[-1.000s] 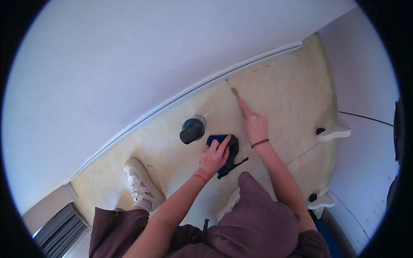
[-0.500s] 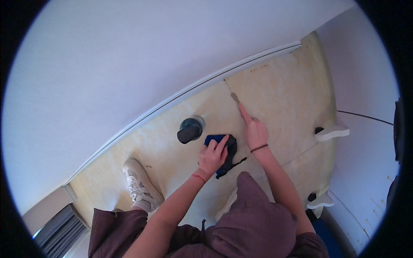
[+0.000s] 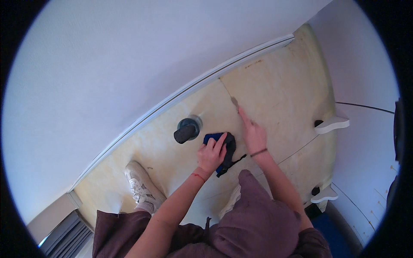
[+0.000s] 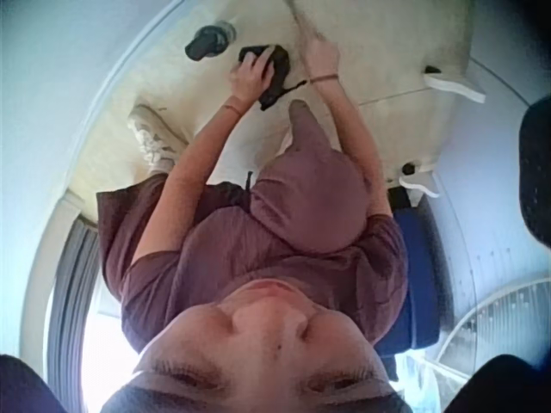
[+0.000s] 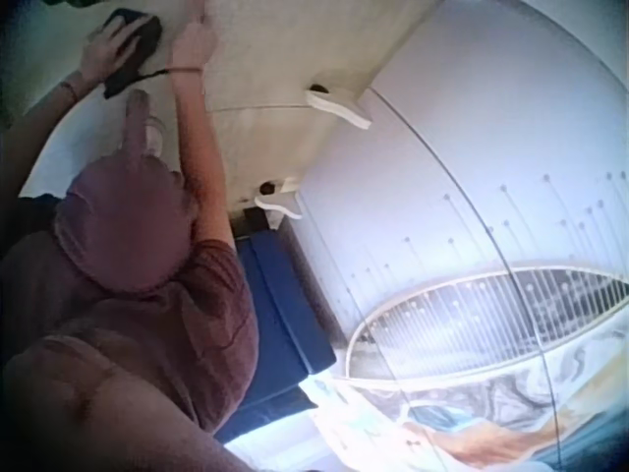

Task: The person cleans the floor and baseboard area using a dark cloth and a small brush. They dip the cloth into a bucket of soapy water, wring it out, and wipe the floor. They then use the brush to scrub the grout lines between tiles while holding the cloth nearby.

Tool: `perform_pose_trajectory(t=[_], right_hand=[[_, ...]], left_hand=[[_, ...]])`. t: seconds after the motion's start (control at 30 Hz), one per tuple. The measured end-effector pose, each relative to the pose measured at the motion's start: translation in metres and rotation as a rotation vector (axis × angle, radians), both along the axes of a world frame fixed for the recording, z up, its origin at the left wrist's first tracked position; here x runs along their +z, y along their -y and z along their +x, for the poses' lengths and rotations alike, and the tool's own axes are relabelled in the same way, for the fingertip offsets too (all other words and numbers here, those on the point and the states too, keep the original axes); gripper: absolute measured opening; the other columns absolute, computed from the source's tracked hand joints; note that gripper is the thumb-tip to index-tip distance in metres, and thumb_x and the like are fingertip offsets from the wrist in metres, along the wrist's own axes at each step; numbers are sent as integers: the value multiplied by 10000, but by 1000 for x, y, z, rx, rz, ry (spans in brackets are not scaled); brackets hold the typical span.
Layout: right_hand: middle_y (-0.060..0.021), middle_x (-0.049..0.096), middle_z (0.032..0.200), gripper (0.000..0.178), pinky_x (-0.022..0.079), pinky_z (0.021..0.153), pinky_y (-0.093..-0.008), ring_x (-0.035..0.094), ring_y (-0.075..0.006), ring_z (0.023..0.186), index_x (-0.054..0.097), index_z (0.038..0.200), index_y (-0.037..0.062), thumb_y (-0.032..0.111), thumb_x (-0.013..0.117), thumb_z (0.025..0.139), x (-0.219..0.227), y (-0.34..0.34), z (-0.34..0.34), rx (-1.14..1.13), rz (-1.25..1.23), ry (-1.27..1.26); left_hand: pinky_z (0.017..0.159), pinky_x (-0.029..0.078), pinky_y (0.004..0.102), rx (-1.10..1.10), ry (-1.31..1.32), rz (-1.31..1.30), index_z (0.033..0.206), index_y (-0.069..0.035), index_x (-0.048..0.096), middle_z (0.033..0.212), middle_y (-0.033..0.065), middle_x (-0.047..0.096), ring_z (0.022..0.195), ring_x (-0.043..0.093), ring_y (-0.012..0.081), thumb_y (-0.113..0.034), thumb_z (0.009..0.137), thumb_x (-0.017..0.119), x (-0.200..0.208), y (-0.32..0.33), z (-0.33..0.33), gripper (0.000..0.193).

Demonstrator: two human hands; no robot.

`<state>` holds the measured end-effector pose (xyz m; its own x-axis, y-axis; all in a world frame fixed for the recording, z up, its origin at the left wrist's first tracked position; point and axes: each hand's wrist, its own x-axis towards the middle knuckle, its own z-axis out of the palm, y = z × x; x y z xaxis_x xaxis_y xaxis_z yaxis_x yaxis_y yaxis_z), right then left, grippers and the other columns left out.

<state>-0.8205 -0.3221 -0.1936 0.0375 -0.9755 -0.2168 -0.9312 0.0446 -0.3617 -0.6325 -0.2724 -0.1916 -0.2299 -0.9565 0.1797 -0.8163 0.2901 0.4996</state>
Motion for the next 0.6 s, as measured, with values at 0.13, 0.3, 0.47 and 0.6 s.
perform_pose_trajectory(t=[0.13, 0.3, 0.47, 0.6], right_hand=[[-199, 625, 745, 800, 514, 562, -456, 639, -367, 639, 358, 1487, 307, -30, 542, 785, 5, -47, -11, -10, 42, -58], [-189, 619, 750, 873, 522, 560, -451, 640, -374, 635, 299, 1510, 342, -27, 573, 768, 7, -10, -5, 10, -55, -83], [-184, 610, 745, 836, 521, 563, -458, 640, -376, 637, 310, 1503, 346, -9, 560, 788, 4, -47, -11, -30, 40, -67], [-179, 601, 710, 827, 516, 556, -455, 625, -364, 608, 320, 1503, 337, 4, 571, 788, 5, -18, -8, 11, -34, -86]], left_hand=[[534, 425, 320, 22, 39, -3, 1247, -205, 634, 752, 27, 461, 605, 510, 200, -155, 759, 716, 0, -1, 0, 497], [526, 416, 314, 2, 19, -3, 1243, -207, 636, 752, 23, 463, 602, 511, 195, -162, 762, 716, -1, 0, -3, 490], [524, 420, 317, 8, 42, -12, 1250, -210, 632, 751, 21, 465, 587, 507, 195, -159, 763, 715, 0, -1, 0, 497], [525, 422, 315, 2, 29, -26, 1247, -208, 636, 748, 21, 461, 581, 505, 192, -161, 763, 715, -5, -1, -1, 493]])
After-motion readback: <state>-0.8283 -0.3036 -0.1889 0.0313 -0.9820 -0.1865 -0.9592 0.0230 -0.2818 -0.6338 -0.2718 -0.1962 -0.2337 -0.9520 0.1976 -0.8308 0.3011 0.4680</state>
